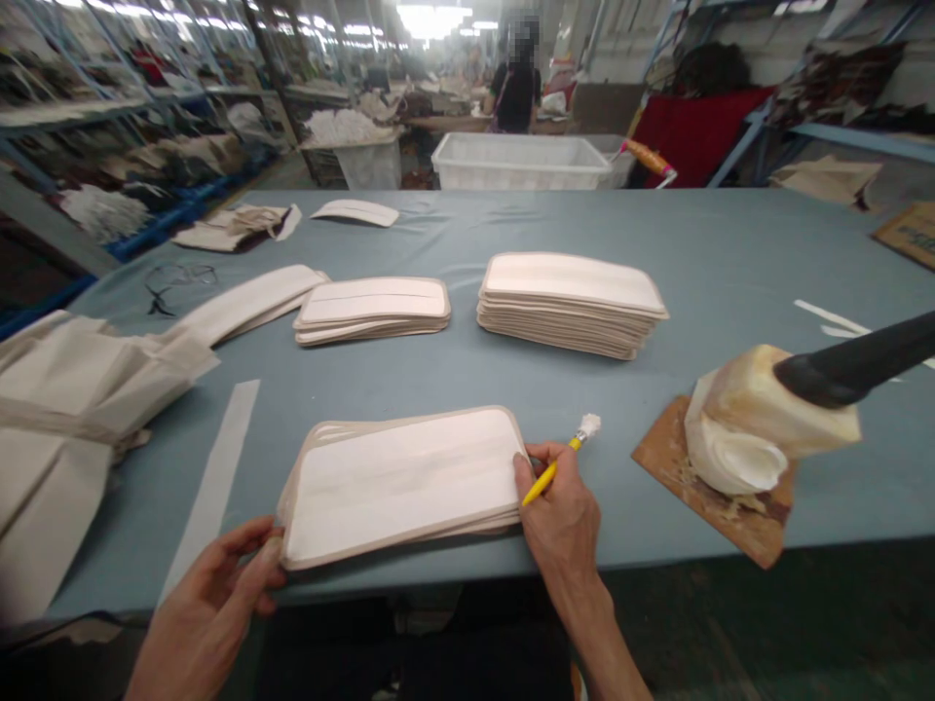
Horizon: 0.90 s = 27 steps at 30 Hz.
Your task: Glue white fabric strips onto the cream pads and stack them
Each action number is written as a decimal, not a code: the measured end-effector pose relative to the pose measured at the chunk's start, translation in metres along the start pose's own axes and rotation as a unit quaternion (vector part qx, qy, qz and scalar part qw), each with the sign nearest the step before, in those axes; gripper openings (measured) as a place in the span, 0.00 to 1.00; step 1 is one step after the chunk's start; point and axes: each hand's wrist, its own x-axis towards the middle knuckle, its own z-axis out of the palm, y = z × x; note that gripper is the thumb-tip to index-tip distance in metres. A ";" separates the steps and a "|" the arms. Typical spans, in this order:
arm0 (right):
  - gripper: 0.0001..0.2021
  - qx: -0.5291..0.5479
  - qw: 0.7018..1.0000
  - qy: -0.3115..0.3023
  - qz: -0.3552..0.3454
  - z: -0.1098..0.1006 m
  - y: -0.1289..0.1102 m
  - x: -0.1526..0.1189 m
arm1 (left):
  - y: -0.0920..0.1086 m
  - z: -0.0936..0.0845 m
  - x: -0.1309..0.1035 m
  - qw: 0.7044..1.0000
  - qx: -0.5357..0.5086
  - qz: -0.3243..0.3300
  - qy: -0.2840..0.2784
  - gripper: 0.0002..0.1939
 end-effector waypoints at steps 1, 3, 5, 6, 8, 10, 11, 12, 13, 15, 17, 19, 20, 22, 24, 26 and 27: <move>0.24 0.004 1.000 0.005 -0.001 0.001 0.001 0.000 | -0.004 0.000 -0.003 1.000 -0.025 -0.017 0.008 0.54; 0.24 0.009 1.000 0.014 -0.002 0.003 0.003 0.000 | -0.015 0.000 -0.009 0.998 -0.052 -0.033 0.012 0.53; 0.23 0.014 1.000 0.017 -0.003 0.004 0.004 0.000 | -0.026 0.002 -0.012 0.996 -0.082 -0.041 0.008 0.49; 0.23 0.016 1.000 0.016 -0.004 0.004 0.005 0.001 | -0.029 0.004 -0.014 0.992 -0.117 -0.049 0.013 0.46; 0.22 0.021 1.000 0.012 -0.007 0.004 0.006 0.003 | -0.031 0.009 -0.020 0.972 -0.218 -0.075 0.035 0.41; 0.21 0.024 1.000 0.009 -0.008 0.004 0.006 0.006 | -0.027 0.014 -0.027 0.943 -0.308 -0.117 0.055 0.40; 0.21 0.023 1.000 0.010 -0.008 0.003 0.006 0.006 | -0.024 0.017 -0.031 0.931 -0.333 -0.141 0.055 0.41; 0.21 0.022 1.000 0.012 -0.006 0.003 0.006 0.007 | -0.021 0.018 -0.034 0.923 -0.346 -0.162 0.052 0.42; 0.21 0.021 1.000 0.015 -0.006 0.003 0.005 0.007 | -0.019 0.019 -0.036 0.919 -0.352 -0.173 0.047 0.44; 0.21 0.018 1.000 0.020 -0.005 0.004 0.005 0.007 | -0.019 0.018 -0.039 0.916 -0.356 -0.178 0.041 0.47; 0.21 0.017 1.000 0.020 -0.006 0.004 0.005 0.007 | -0.024 0.015 -0.038 0.924 -0.344 -0.167 0.022 0.49; 0.22 0.014 1.000 0.020 -0.008 0.004 0.006 0.007 | -0.031 0.012 -0.036 0.939 -0.313 -0.143 -0.012 0.50; 0.22 0.012 1.000 0.021 -0.008 0.004 0.006 0.007 | -0.034 0.011 -0.035 0.946 -0.297 -0.127 -0.029 0.49; 0.22 0.006 1.000 0.026 -0.007 0.005 0.006 0.006 | -0.036 0.010 -0.032 0.957 -0.271 -0.094 -0.052 0.48; 0.22 0.001 0.999 0.033 -0.006 0.004 0.005 0.006 | -0.035 0.010 -0.029 0.965 -0.245 -0.070 -0.055 0.50; 0.22 -0.001 0.999 0.034 -0.005 0.004 0.005 0.006 | -0.031 0.011 -0.026 0.977 -0.203 -0.054 -0.046 0.54; 0.22 0.000 0.999 0.033 -0.006 0.004 0.006 0.006 | -0.029 0.012 -0.024 0.982 -0.181 -0.046 -0.040 0.57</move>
